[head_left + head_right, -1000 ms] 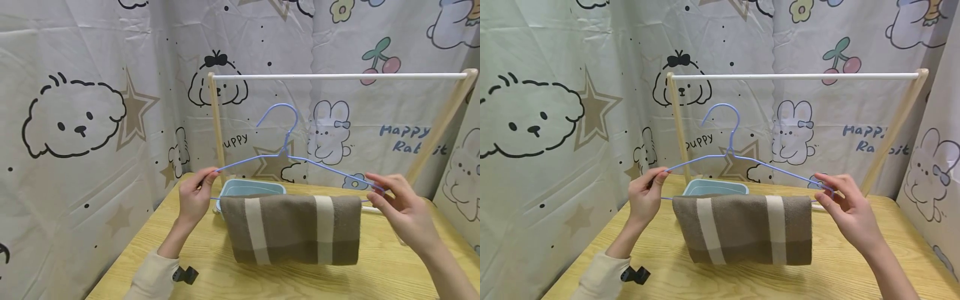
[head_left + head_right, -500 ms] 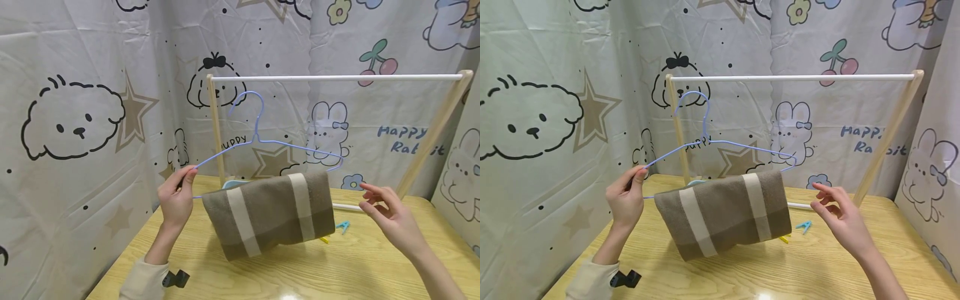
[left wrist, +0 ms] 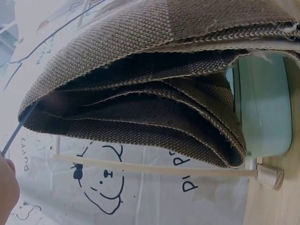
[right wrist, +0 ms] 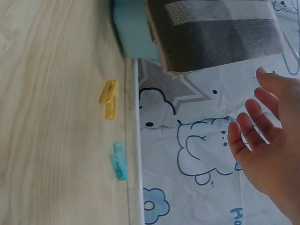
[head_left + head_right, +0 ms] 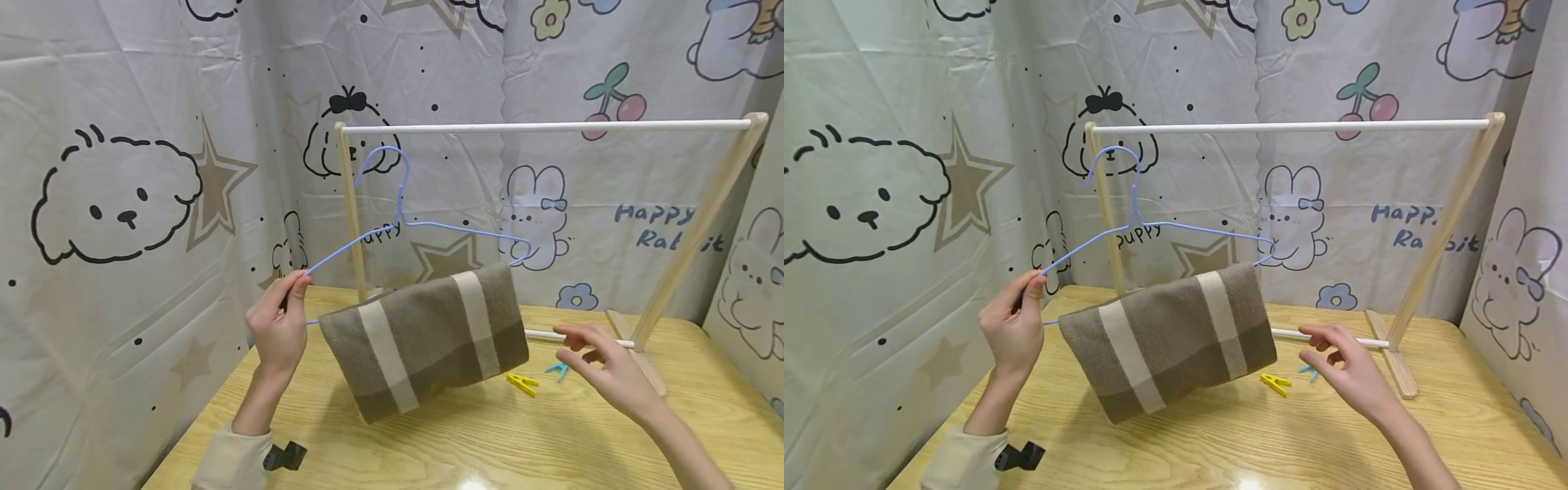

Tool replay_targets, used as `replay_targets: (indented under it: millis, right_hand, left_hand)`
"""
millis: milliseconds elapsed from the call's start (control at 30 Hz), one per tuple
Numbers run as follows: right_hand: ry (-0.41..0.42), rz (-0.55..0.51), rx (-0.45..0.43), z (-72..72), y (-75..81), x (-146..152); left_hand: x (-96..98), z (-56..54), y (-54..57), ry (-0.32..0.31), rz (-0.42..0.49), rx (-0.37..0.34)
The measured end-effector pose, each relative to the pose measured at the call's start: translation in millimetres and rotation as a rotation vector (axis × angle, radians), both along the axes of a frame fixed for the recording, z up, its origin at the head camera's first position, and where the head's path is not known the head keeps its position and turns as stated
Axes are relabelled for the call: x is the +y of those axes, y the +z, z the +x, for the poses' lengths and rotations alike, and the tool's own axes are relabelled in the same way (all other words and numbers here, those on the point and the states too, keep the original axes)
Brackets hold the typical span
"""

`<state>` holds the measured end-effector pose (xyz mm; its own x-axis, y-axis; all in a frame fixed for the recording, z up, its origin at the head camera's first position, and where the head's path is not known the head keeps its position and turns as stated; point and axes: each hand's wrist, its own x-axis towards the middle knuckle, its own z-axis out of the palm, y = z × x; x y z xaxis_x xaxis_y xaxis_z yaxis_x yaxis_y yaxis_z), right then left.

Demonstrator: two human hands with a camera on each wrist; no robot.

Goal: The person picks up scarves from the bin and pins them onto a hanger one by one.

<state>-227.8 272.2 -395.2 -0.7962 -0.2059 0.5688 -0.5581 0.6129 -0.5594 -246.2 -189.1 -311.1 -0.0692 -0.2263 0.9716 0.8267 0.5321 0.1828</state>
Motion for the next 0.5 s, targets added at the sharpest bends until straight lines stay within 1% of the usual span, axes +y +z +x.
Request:
replay_targets:
  millis: [133,233,333,500]
  right_hand:
    - [0.024,0.019,-0.002,-4.9,-10.3,-0.1]
    - [0.038,0.035,-0.022,-8.8,-17.4,-0.2]
    - [0.051,0.054,-0.057,-12.5,-25.0,-0.2]
    - [0.072,0.1,-0.143,-18.3,-36.2,0.8]
  left_hand:
    - [-1.1,-0.9,-1.0,0.01,0.004,-0.004]
    - [-1.6,-1.4,-1.6,0.007,0.006,-0.005]
    - [-1.9,-1.5,-2.2,0.005,0.009,-0.007]
    - [-2.7,-1.4,-2.9,0.008,0.009,-0.012]
